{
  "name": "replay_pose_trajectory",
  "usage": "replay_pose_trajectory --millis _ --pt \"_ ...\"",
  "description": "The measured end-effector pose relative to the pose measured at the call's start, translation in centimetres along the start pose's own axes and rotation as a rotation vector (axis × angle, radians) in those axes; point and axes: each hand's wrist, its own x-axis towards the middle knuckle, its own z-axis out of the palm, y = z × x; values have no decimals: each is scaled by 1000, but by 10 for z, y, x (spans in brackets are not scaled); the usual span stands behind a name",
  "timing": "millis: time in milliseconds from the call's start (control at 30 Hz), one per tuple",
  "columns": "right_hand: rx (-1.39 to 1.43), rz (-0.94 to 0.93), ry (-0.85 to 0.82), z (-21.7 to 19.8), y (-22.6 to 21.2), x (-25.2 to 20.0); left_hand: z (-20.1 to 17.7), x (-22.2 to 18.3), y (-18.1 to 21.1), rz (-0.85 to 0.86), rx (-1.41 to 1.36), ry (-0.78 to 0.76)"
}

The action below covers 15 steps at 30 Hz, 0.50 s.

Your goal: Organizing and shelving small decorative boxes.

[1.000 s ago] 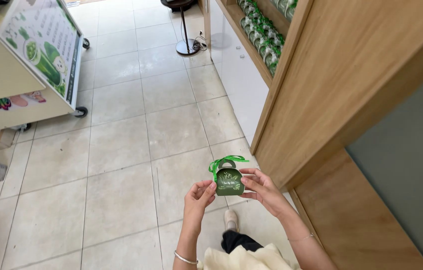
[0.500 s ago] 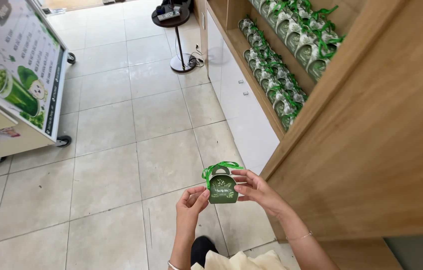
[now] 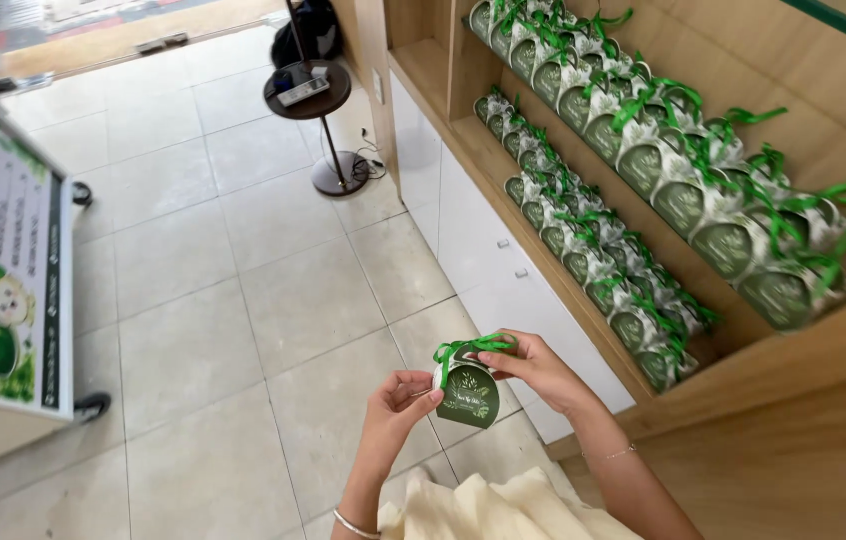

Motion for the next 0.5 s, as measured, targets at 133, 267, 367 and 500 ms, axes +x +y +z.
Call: replay_pose_trajectory --millis 133,267,367,500 --pt "-11 -35 50 -9 -16 93 -33 98 25 -10 35 -83" --pt "26 -48 117 -34 -25 163 -40 188 51 -49 38 -179" --pt "55 -29 169 -59 -34 212 -38 254 59 -70 39 -253" --pt "59 -36 245 -107 -46 298 -37 362 55 -111 6 -360"
